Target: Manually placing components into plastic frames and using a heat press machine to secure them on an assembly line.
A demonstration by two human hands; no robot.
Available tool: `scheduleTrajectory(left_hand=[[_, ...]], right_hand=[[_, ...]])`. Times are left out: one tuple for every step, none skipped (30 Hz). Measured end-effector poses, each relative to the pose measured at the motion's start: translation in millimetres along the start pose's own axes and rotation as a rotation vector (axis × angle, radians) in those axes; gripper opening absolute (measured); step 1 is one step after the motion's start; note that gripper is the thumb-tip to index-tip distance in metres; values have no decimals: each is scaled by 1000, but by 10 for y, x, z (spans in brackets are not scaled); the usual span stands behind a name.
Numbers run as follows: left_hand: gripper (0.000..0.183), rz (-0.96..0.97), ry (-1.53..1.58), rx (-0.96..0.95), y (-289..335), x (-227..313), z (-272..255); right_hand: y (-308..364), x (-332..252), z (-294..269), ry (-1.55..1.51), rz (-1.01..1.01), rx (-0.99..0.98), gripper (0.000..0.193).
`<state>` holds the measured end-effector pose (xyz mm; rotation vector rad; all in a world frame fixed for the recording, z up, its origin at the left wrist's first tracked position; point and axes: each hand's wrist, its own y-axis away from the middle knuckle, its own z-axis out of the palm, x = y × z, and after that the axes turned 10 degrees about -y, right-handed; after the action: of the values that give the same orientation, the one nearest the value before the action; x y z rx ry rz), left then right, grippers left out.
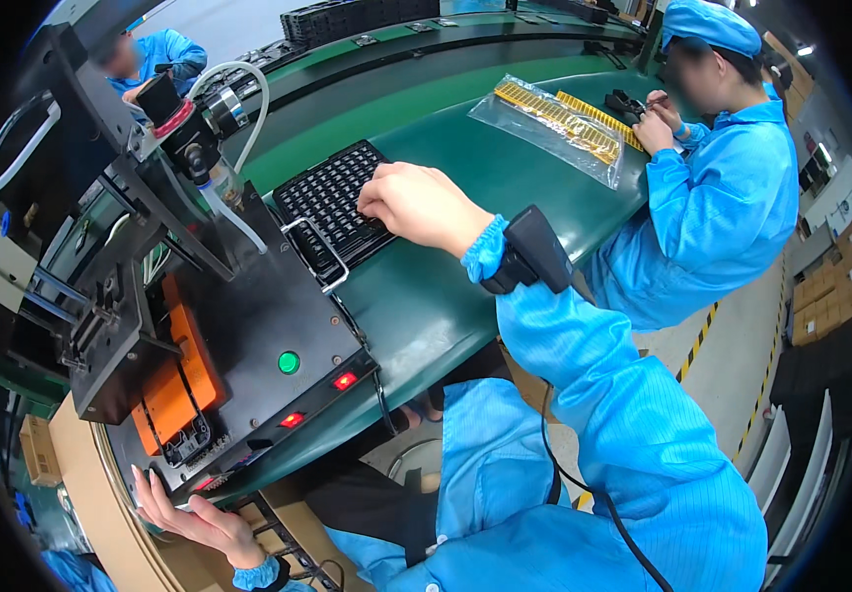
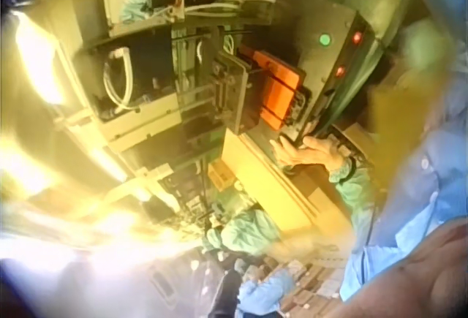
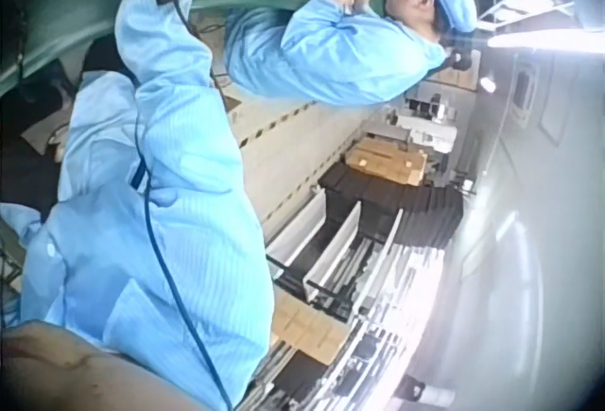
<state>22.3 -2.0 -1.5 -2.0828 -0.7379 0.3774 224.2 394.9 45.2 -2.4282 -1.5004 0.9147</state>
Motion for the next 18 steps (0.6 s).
scheduleTrajectory(left_hand=[[46,5,12,13,0,1,13],[46,8,6,13,0,12,31],[46,-6,18,30,7,23,40],[45,-19,32,46,8,31,55],[45,-21,28,43,2,32,79],[45,-25,21,62,5,15,69],[45,-31,25,79,19,10,82],[45,-38,20,73,36,0,85],[44,-31,19,78,28,1,98],[44,-25,19,83,18,3,111],[43,-20,29,92,6,7,121],[43,-25,34,90,8,7,138],[42,-18,23,107,4,9,160],[40,-11,11,126,-2,10,181],[40,-10,23,134,-2,2,197],[40,-16,25,134,2,-3,203],[40,-34,31,126,7,-12,195],[41,-56,27,118,17,-42,173]], right_hand=[[-38,35,-4,-16,14,-44,14],[-52,48,-10,-22,12,-43,14],[-63,47,3,-19,14,-74,14],[-71,48,0,-15,15,-106,14],[-90,83,-50,-49,43,-83,14],[-144,167,-66,-112,35,17,14],[-156,239,-131,-134,36,83,15],[-153,298,-191,-155,38,149,15],[-131,356,-253,-164,88,115,15],[-107,400,-301,-173,139,82,16],[-66,418,-320,-167,135,5,15],[-19,416,-279,-131,75,-38,15],[23,404,-249,-106,59,-52,15],[46,384,-233,-82,42,-66,15],[64,373,-225,-76,43,-69,15],[75,362,-218,-59,69,-57,15],[80,345,-206,-44,92,-44,14],[76,338,-162,-46,78,-52,14]])
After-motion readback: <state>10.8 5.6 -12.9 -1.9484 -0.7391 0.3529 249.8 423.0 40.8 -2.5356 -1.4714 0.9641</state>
